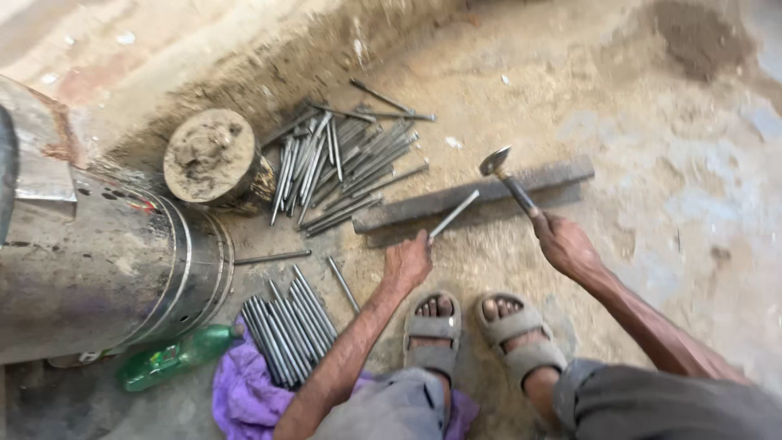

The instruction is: The person repeatedly hammers metal rods on an anvil to shape their ends. They pick up rods from a pile, position them on the anvil, and strike them with a hammer, then place the finished rods aside.

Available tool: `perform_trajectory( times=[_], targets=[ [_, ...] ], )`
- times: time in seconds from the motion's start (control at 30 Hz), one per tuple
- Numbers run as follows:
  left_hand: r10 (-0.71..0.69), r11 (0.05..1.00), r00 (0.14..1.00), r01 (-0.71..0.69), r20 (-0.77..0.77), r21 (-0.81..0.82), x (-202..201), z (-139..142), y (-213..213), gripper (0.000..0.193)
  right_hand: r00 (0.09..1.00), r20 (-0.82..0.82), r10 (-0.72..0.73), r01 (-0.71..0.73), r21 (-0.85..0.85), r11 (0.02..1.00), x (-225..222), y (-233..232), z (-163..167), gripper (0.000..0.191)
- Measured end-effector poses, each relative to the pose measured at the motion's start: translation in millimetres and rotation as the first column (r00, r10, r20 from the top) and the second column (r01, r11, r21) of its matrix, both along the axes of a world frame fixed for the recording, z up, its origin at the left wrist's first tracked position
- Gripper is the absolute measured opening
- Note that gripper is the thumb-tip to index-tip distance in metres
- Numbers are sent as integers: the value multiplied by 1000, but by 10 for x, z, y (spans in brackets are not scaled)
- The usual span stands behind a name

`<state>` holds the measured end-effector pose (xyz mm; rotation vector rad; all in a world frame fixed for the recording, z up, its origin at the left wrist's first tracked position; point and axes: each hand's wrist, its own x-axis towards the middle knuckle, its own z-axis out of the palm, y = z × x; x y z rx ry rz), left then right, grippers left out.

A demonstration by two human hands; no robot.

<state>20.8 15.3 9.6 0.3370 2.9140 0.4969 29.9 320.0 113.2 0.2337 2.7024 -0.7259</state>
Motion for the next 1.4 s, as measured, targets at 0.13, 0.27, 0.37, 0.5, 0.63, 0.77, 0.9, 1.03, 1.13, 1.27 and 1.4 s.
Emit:
perform_trajectory(
  times=[0.13,0.27,0.37,0.5,0.63,0.77,0.9,1.03,1.13,1.27,1.4],
  targets=[
    [-8,998,998,12,-55,68,9,-38,-16,23,940,-316,-129,-28,-449,893,-210,272,436,57],
    [2,999,1000,-3,24,49,35,-86,-20,25,688,-691,-221,-246,-509,825,-172,158,417,57],
    [16,997,1000,-17,16,78,22,-59,-3,24,777,-630,5,-35,-35,999,37,-98,-125,55],
    [6,999,989,-11,-145,-33,-73,47,-8,19,994,-65,-86,85,-22,996,10,23,-582,57],
    [-3,1000,979,2,203,5,-150,89,-66,25,954,-273,-127,106,-90,990,-51,348,-653,58],
    [20,995,999,-23,33,96,-147,68,-94,27,961,-146,-233,228,-50,972,-8,283,-588,56],
    [22,997,1000,-22,-5,78,-193,90,-74,42,974,-153,-165,152,-95,984,78,73,-221,65],
    [-33,998,999,32,-9,-51,-262,34,-71,28,948,85,-307,319,-248,915,2,36,446,57],
    [-18,995,999,14,-40,-102,-234,-150,-93,17,953,-124,-277,205,-411,888,-38,175,843,54],
    [-12,997,1000,11,-7,-82,-134,-377,-99,14,779,-573,-254,-54,-464,884,3,97,730,59],
    [-23,996,1000,22,-4,-85,-167,-291,-60,14,980,90,-179,193,-183,964,123,-190,61,52]
  ],
)
